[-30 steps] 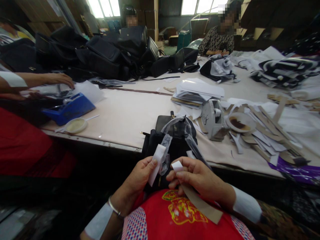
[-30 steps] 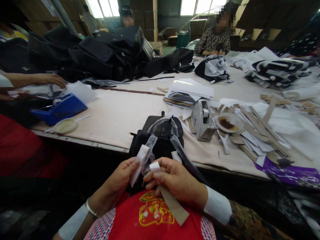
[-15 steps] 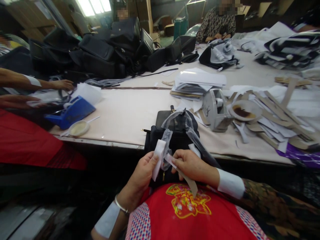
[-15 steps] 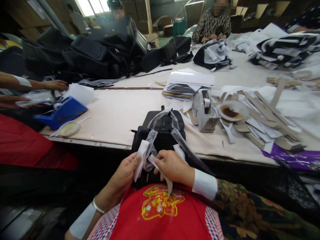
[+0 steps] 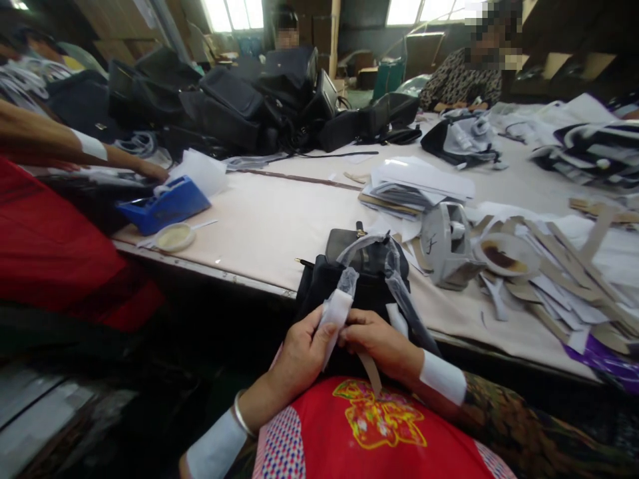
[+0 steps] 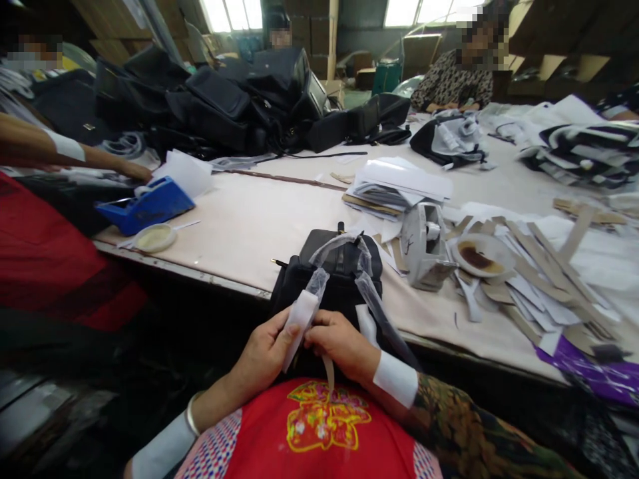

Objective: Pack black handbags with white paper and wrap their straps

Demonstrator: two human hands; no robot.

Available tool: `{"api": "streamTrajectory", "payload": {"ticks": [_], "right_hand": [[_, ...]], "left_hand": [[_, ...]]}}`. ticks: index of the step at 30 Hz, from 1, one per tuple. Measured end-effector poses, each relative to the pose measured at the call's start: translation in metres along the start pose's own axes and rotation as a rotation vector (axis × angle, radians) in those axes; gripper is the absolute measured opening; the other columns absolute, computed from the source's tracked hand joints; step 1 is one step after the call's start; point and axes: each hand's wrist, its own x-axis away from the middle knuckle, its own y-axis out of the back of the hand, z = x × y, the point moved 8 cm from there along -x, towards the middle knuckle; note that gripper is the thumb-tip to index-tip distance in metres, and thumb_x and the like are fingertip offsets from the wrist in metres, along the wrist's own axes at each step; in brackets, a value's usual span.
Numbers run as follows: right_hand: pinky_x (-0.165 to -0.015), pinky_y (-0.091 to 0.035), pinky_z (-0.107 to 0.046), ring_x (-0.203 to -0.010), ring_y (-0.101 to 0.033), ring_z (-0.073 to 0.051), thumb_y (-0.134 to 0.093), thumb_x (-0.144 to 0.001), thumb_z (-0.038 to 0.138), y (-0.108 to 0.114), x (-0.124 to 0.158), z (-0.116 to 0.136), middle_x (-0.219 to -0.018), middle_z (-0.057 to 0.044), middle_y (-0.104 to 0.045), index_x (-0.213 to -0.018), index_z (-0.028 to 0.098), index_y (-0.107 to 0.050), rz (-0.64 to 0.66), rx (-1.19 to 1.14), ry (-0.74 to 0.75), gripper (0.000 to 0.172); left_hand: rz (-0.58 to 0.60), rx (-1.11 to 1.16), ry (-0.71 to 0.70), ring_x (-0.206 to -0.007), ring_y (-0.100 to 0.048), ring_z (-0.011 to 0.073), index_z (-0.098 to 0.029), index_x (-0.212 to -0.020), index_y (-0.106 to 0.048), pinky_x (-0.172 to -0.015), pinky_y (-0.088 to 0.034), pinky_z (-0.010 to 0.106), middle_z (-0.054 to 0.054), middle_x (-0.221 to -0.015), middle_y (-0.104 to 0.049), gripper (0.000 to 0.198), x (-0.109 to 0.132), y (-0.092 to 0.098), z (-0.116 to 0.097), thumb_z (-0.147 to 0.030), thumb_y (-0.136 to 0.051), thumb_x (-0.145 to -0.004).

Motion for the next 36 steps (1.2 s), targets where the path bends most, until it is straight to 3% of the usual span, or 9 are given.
{"api": "streamTrajectory", "payload": {"ticks": [2, 7, 17, 21, 27, 36], "right_hand": [[-0.061, -0.043, -0.021, -0.065, -0.057, -0.011, -0.072, -0.066, 0.020, -0.005, 0.005, -0.008, -0.076, -0.001, -0.070, -0.086, 0.015, -0.076, 0.027, -0.182, -0.037, 0.021], [-0.074, -0.048, -0.026, -0.074, -0.063, -0.015, -0.088, -0.059, 0.031, -0.009, 0.004, -0.023, -0.080, -0.002, -0.072, -0.092, 0.015, -0.074, -0.130, -0.390, -0.093, 0.039], [-0.084, -0.051, -0.032, -0.086, -0.067, -0.021, -0.087, -0.062, 0.029, -0.016, 0.005, -0.032, -0.088, -0.003, -0.075, -0.100, 0.016, -0.072, -0.201, -0.473, -0.158, 0.042], [-0.082, -0.053, -0.034, -0.087, -0.069, -0.024, -0.083, -0.067, 0.033, -0.017, 0.006, -0.037, -0.090, -0.005, -0.076, -0.102, 0.015, -0.071, -0.176, -0.435, -0.179, 0.041], [-0.082, -0.054, -0.038, -0.092, -0.071, -0.028, -0.078, -0.073, 0.033, -0.021, 0.008, -0.038, -0.099, -0.008, -0.076, -0.111, 0.015, -0.068, -0.094, -0.456, -0.175, 0.043], [-0.086, -0.054, -0.043, -0.093, -0.071, -0.030, -0.082, -0.068, 0.031, -0.022, 0.009, -0.033, -0.094, -0.008, -0.077, -0.104, 0.016, -0.071, -0.079, -0.508, -0.185, 0.040]], "left_hand": [[-0.013, -0.009, -0.045, -0.100, -0.066, 0.0266, -0.021, -0.129, -0.067, -0.090, -0.049, 0.031, 0.007, -0.109, -0.073, 0.040, 0.001, -0.001, -0.002, -0.039, -0.057, -0.094], [-0.093, -0.036, -0.090, -0.105, -0.066, 0.0308, -0.018, -0.124, -0.069, -0.095, -0.049, 0.036, 0.013, -0.107, -0.073, 0.042, 0.003, 0.001, -0.002, -0.040, -0.065, -0.088], [-0.056, -0.139, -0.054, -0.118, -0.062, 0.0332, -0.024, -0.136, -0.060, -0.103, -0.044, 0.040, 0.012, -0.133, -0.066, 0.053, 0.012, 0.007, 0.005, -0.042, -0.065, -0.087], [-0.123, -0.165, 0.012, -0.105, -0.067, 0.0333, -0.020, -0.144, -0.049, -0.091, -0.048, 0.039, 0.015, -0.119, -0.071, 0.065, 0.017, 0.011, 0.014, -0.043, -0.067, -0.086], [-0.127, -0.139, 0.048, -0.082, -0.068, 0.0245, -0.018, -0.118, -0.061, -0.068, -0.046, 0.028, 0.009, -0.097, -0.073, 0.041, 0.017, 0.013, 0.008, -0.043, -0.068, -0.085], [-0.096, 0.249, 0.144, -0.082, -0.065, 0.0192, -0.020, -0.099, -0.065, -0.067, -0.049, 0.024, 0.002, -0.091, -0.071, 0.032, 0.014, 0.000, 0.029, -0.045, -0.075, -0.081]]}}
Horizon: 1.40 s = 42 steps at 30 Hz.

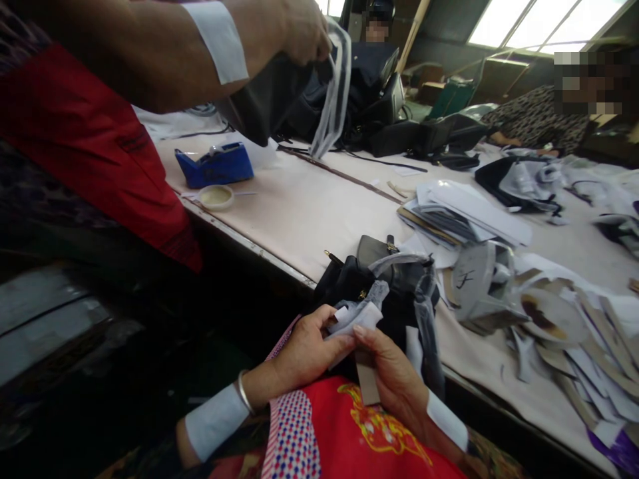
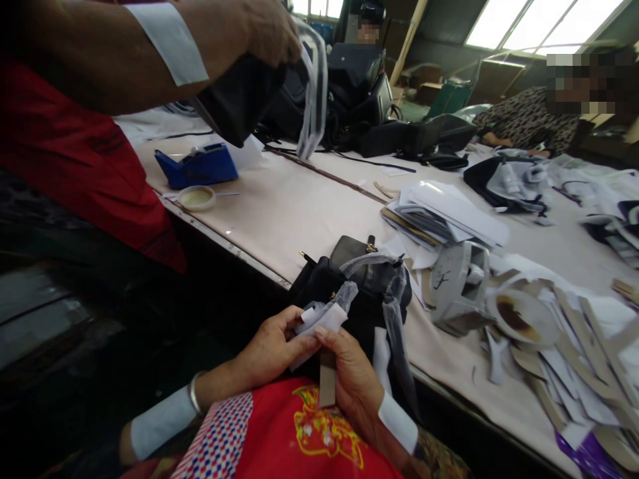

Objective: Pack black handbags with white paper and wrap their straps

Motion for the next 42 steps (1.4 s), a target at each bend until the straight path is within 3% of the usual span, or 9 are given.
{"api": "streamTrajectory", "payload": {"ticks": [11, 18, 21, 26, 29, 32, 35, 39, 42], "right_hand": [[-0.090, -0.053, -0.036, -0.086, -0.071, -0.022, -0.083, -0.071, 0.025, 0.004, -0.003, -0.001, -0.091, -0.006, -0.076, -0.102, 0.014, -0.072, 0.092, -0.072, 0.009, 0.035], [-0.083, -0.053, -0.033, -0.083, -0.069, -0.021, -0.085, -0.068, 0.035, -0.002, 0.000, 0.007, -0.090, -0.005, -0.075, -0.099, 0.015, -0.072, 0.102, 0.077, 0.048, 0.038], [-0.074, -0.051, -0.031, -0.076, -0.065, -0.020, -0.078, -0.076, 0.049, 0.005, 0.003, 0.019, -0.082, -0.004, -0.072, -0.091, 0.015, -0.071, 0.069, 0.445, 0.103, 0.038], [-0.054, -0.037, -0.029, -0.060, -0.056, -0.017, -0.061, -0.089, 0.056, 0.010, 0.022, 0.071, -0.065, -0.004, -0.065, -0.069, 0.018, -0.066, 0.004, 1.457, 0.316, 0.043], [-0.061, -0.041, -0.031, -0.067, -0.059, -0.019, -0.052, -0.097, 0.043, -0.022, 0.040, 0.109, -0.073, -0.006, -0.067, -0.077, 0.019, -0.069, 0.018, 1.743, 0.627, 0.036], [-0.081, -0.044, -0.035, -0.091, -0.060, -0.021, -0.049, -0.098, 0.022, -0.076, 0.046, 0.111, -0.102, -0.009, -0.070, -0.101, 0.019, -0.071, 0.297, 1.889, 0.935, 0.023], [-0.083, -0.040, -0.036, -0.095, -0.057, -0.023, -0.060, -0.091, 0.019, -0.102, 0.022, 0.088, -0.107, -0.009, -0.069, -0.102, 0.020, -0.072, 0.520, 2.131, 0.861, 0.016], [-0.071, -0.033, -0.035, -0.086, -0.053, -0.022, -0.072, -0.083, 0.028, -0.107, -0.009, 0.073, -0.093, -0.007, -0.066, -0.084, 0.019, -0.072, 0.624, 2.362, 0.662, 0.009], [-0.069, -0.029, -0.036, -0.083, -0.051, -0.021, -0.074, -0.082, 0.029, -0.110, -0.012, 0.071, -0.085, -0.005, -0.065, -0.076, 0.019, -0.069, 0.699, 2.422, 0.676, 0.013]], "left_hand": [[0.087, 0.052, 0.134, -0.074, -0.063, 0.0171, -0.015, -0.108, -0.073, -0.062, -0.045, 0.023, 0.003, -0.091, -0.073, 0.046, -0.001, -0.002, 0.008, -0.049, -0.077, -0.076], [0.034, -0.227, 0.003, -0.072, -0.055, 0.0136, -0.014, -0.088, -0.073, -0.060, -0.039, 0.021, -0.001, -0.078, -0.063, 0.032, 0.000, 0.001, -0.004, -0.046, -0.068, -0.086], [0.006, -0.275, -0.055, -0.072, -0.052, 0.0125, -0.014, -0.082, -0.071, -0.061, -0.039, 0.021, -0.001, -0.077, -0.059, 0.032, 0.001, 0.001, -0.006, -0.046, -0.065, -0.088], [-0.035, -0.307, -0.119, -0.071, -0.052, 0.0120, -0.014, -0.071, -0.064, -0.060, -0.038, 0.021, -0.002, -0.076, -0.056, 0.026, -0.001, 0.003, -0.005, -0.035, -0.067, -0.086], [-0.024, -0.283, -0.150, -0.076, -0.057, 0.0146, -0.015, -0.083, -0.070, -0.064, -0.043, 0.022, 0.001, -0.083, -0.062, 0.016, -0.001, -0.001, -0.010, -0.031, -0.068, -0.085], [-0.027, -0.276, -0.179, -0.078, -0.059, 0.0163, -0.015, -0.090, -0.072, -0.066, -0.046, 0.024, 0.002, -0.086, -0.064, 0.018, -0.001, -0.003, -0.016, -0.032, -0.067, -0.086], [-0.029, -0.244, -0.245, -0.086, -0.062, 0.0182, -0.016, -0.098, -0.073, -0.075, -0.049, 0.026, 0.004, -0.092, -0.067, 0.018, 0.001, -0.004, -0.022, -0.030, -0.064, -0.089], [-0.015, -0.223, -0.295, -0.094, -0.064, 0.0196, -0.019, -0.103, -0.073, -0.084, -0.050, 0.028, 0.004, -0.099, -0.070, 0.019, 0.002, -0.005, -0.024, -0.022, -0.063, -0.088], [-0.052, -0.231, -0.242, -0.087, -0.064, 0.0197, -0.016, -0.099, -0.072, -0.076, -0.050, 0.028, 0.005, -0.093, -0.070, 0.018, 0.000, -0.002, -0.018, -0.027, -0.065, -0.087]]}}
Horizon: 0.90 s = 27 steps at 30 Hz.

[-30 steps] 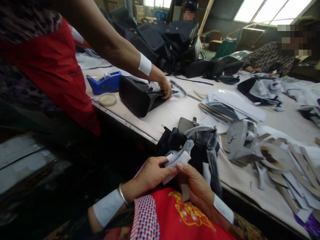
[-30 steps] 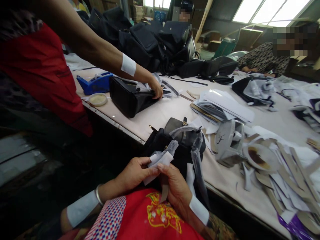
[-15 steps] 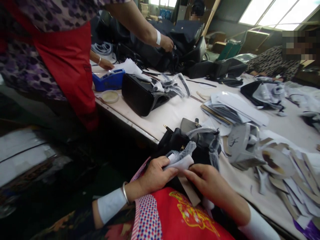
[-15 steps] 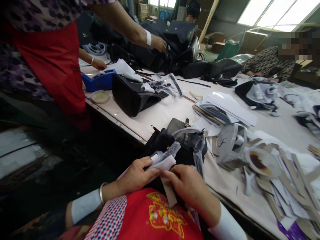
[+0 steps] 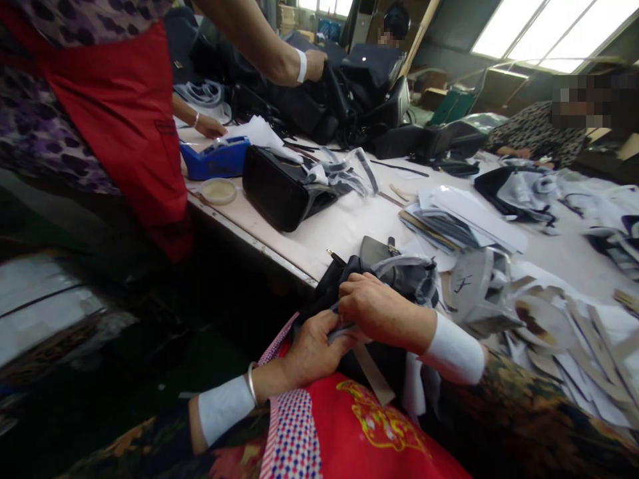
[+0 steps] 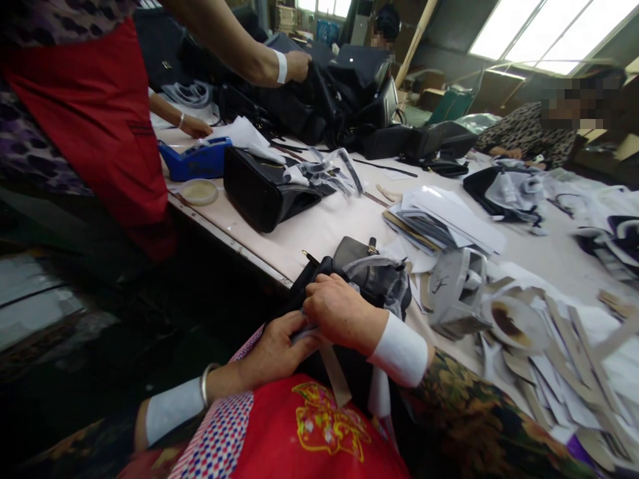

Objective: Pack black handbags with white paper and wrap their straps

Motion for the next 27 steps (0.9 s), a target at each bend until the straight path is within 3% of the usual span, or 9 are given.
{"api": "streamTrajectory", "payload": {"ticks": [5, 11, 14, 16, 21, 23, 27], "right_hand": [[-0.076, -0.027, -0.038, -0.084, -0.046, -0.021, -0.069, -0.090, 0.024, 0.002, 0.002, 0.018, -0.078, -0.003, -0.062, -0.074, 0.018, -0.064, -0.169, 0.053, 0.203, 0.018], [-0.078, -0.030, -0.039, -0.081, -0.047, -0.021, -0.059, -0.096, 0.025, 0.002, 0.012, 0.025, -0.076, -0.003, -0.063, -0.074, 0.019, -0.062, -0.299, 0.036, 0.321, 0.022], [-0.082, -0.036, -0.038, -0.092, -0.054, -0.021, -0.052, -0.099, 0.024, 0.008, 0.031, 0.007, -0.093, -0.007, -0.070, -0.094, 0.018, -0.068, -0.392, -0.009, 0.245, 0.018], [-0.087, -0.039, -0.038, -0.103, -0.056, -0.022, -0.047, -0.099, 0.017, 0.011, 0.052, -0.007, -0.112, -0.010, -0.070, -0.115, 0.017, -0.066, -0.458, -0.009, 0.183, 0.025], [-0.092, -0.041, -0.041, -0.112, -0.057, -0.025, -0.051, -0.095, 0.014, 0.002, 0.096, -0.006, -0.135, -0.010, -0.061, -0.141, 0.029, -0.054, -0.357, 0.094, 0.157, 0.048], [-0.091, -0.041, -0.041, -0.107, -0.058, -0.025, -0.052, -0.096, 0.016, 0.000, 0.102, 0.008, -0.130, -0.010, -0.063, -0.137, 0.027, -0.057, -0.332, 0.098, 0.182, 0.043], [-0.085, -0.040, -0.041, -0.089, -0.057, -0.022, -0.049, -0.099, 0.019, -0.001, 0.085, 0.032, -0.093, -0.008, -0.069, -0.108, 0.017, -0.068, -0.319, 0.008, 0.229, 0.021]], "left_hand": [[0.020, 0.012, 0.100, -0.073, -0.059, 0.0164, -0.013, -0.087, -0.070, -0.062, -0.044, 0.025, 0.003, -0.080, -0.066, 0.023, -0.002, 0.000, 0.014, -0.035, -0.065, -0.088], [0.112, 0.011, 0.126, -0.065, -0.053, 0.0121, -0.013, -0.080, -0.068, -0.057, -0.039, 0.022, 0.000, -0.072, -0.062, 0.026, -0.005, 0.001, 0.009, -0.037, -0.064, -0.088], [0.118, 0.080, 0.178, -0.066, -0.052, 0.0119, -0.014, -0.089, -0.072, -0.059, -0.039, 0.022, -0.001, -0.076, -0.064, 0.024, -0.004, 0.002, 0.010, -0.036, -0.063, -0.088], [0.125, 0.161, 0.226, -0.069, -0.054, 0.0118, -0.015, -0.098, -0.073, -0.062, -0.041, 0.022, -0.001, -0.081, -0.067, 0.023, -0.003, 0.001, 0.015, -0.034, -0.063, -0.088], [0.143, 0.243, 0.311, -0.068, -0.055, 0.0126, -0.014, -0.098, -0.075, -0.060, -0.040, 0.022, 0.001, -0.083, -0.069, 0.030, -0.003, -0.001, 0.028, -0.040, -0.065, -0.087], [0.155, 0.235, 0.330, -0.070, -0.057, 0.0141, -0.014, -0.101, -0.075, -0.061, -0.042, 0.023, 0.002, -0.086, -0.071, 0.033, -0.004, -0.002, 0.030, -0.043, -0.065, -0.087], [0.188, 0.180, 0.273, -0.078, -0.061, 0.0169, -0.013, -0.103, -0.073, -0.067, -0.047, 0.025, 0.004, -0.092, -0.072, 0.030, -0.005, -0.006, 0.020, -0.035, -0.061, -0.089]]}}
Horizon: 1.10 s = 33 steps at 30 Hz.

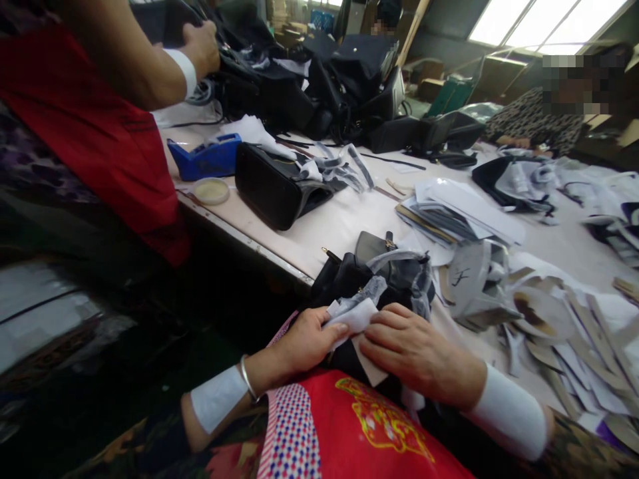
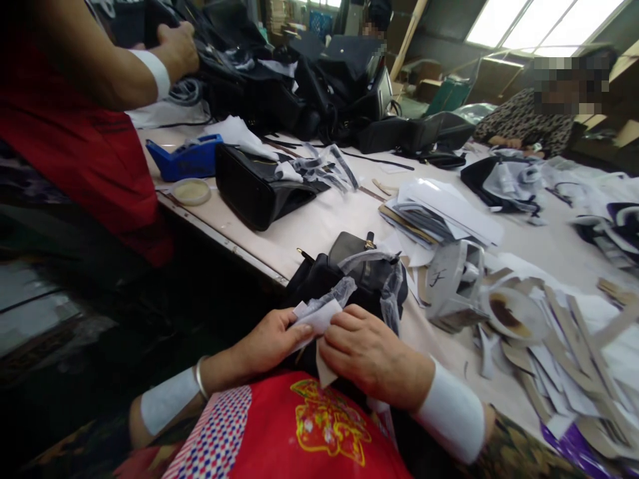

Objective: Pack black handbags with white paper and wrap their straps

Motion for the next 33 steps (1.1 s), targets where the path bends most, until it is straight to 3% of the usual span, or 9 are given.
{"api": "streamTrajectory", "payload": {"ticks": [2, 6, 9, 13, 18, 23, 28, 33], "right_hand": [[-0.086, -0.040, -0.041, -0.093, -0.057, -0.023, -0.052, -0.097, 0.018, -0.003, -0.016, -0.004, -0.092, -0.008, -0.069, -0.098, 0.017, -0.070, -0.043, -0.068, -0.039, 0.018], [-0.089, -0.041, -0.039, -0.107, -0.058, -0.024, -0.062, -0.089, 0.012, -0.008, -0.040, -0.033, -0.116, -0.009, -0.068, -0.087, 0.018, -0.072, -0.142, -0.271, -0.228, 0.012], [-0.083, -0.043, -0.034, -0.092, -0.063, -0.018, -0.065, -0.082, 0.005, -0.019, -0.045, -0.049, -0.096, -0.005, -0.071, -0.076, 0.017, -0.069, -0.109, -0.426, -0.356, 0.014], [-0.076, -0.043, -0.030, -0.076, -0.059, -0.015, -0.063, -0.079, 0.002, -0.024, -0.043, -0.054, -0.073, -0.001, -0.065, -0.067, 0.016, -0.064, -0.153, -0.461, -0.480, 0.019], [-0.080, -0.045, -0.033, -0.082, -0.061, -0.018, -0.064, -0.083, 0.006, -0.023, -0.037, -0.054, -0.081, -0.003, -0.069, -0.073, 0.018, -0.066, -0.309, -0.494, -0.516, 0.015], [-0.073, -0.046, -0.029, -0.075, -0.061, -0.015, -0.061, -0.088, 0.011, -0.020, -0.043, -0.054, -0.075, -0.003, -0.066, -0.070, 0.017, -0.067, -0.162, -0.573, -0.438, 0.020], [-0.083, -0.051, -0.030, -0.093, -0.066, -0.017, -0.061, -0.089, 0.016, -0.008, -0.054, -0.053, -0.098, -0.006, -0.071, -0.082, 0.018, -0.073, -0.189, -0.655, -0.407, 0.014], [-0.087, -0.052, -0.033, -0.101, -0.066, -0.020, -0.066, -0.083, 0.011, -0.019, -0.051, -0.063, -0.109, -0.008, -0.071, -0.076, 0.018, -0.076, -0.134, -0.529, -0.502, 0.014]], "left_hand": [[-0.015, -0.073, -0.056, -0.078, -0.061, 0.0169, -0.012, -0.100, -0.072, -0.067, -0.047, 0.025, 0.003, -0.090, -0.072, 0.025, 0.001, -0.002, -0.008, -0.032, -0.060, -0.089], [-0.063, -0.213, -0.171, -0.083, -0.063, 0.0181, -0.014, -0.094, -0.071, -0.072, -0.048, 0.026, 0.004, -0.091, -0.071, 0.021, 0.005, -0.002, -0.022, -0.029, -0.058, -0.091], [-0.076, -0.213, -0.256, -0.093, -0.066, 0.0208, -0.016, -0.103, -0.070, -0.081, -0.050, 0.028, 0.005, -0.099, -0.072, 0.021, 0.008, -0.002, -0.029, -0.027, -0.056, -0.092], [-0.082, -0.200, -0.247, -0.093, -0.067, 0.0220, -0.015, -0.108, -0.069, -0.082, -0.051, 0.030, 0.006, -0.100, -0.073, 0.025, 0.011, 0.001, -0.028, -0.029, -0.059, -0.090], [-0.100, -0.131, -0.221, -0.093, -0.067, 0.0215, -0.014, -0.107, -0.071, -0.082, -0.051, 0.030, 0.005, -0.101, -0.074, 0.026, 0.010, 0.003, -0.020, -0.032, -0.064, -0.088], [-0.120, -0.089, -0.208, -0.093, -0.067, 0.0214, -0.017, -0.102, -0.072, -0.083, -0.051, 0.030, 0.003, -0.100, -0.074, 0.021, 0.005, 0.000, -0.010, -0.029, -0.065, -0.087], [-0.141, -0.128, -0.224, -0.092, -0.067, 0.0214, -0.017, -0.100, -0.073, -0.081, -0.051, 0.030, 0.005, -0.099, -0.074, 0.019, 0.004, 0.000, -0.011, -0.029, -0.066, -0.087], [-0.124, -0.219, -0.202, -0.082, -0.065, 0.0191, -0.018, -0.096, -0.073, -0.074, -0.049, 0.028, 0.003, -0.091, -0.071, 0.019, 0.005, 0.000, -0.009, -0.033, -0.066, -0.086]]}}
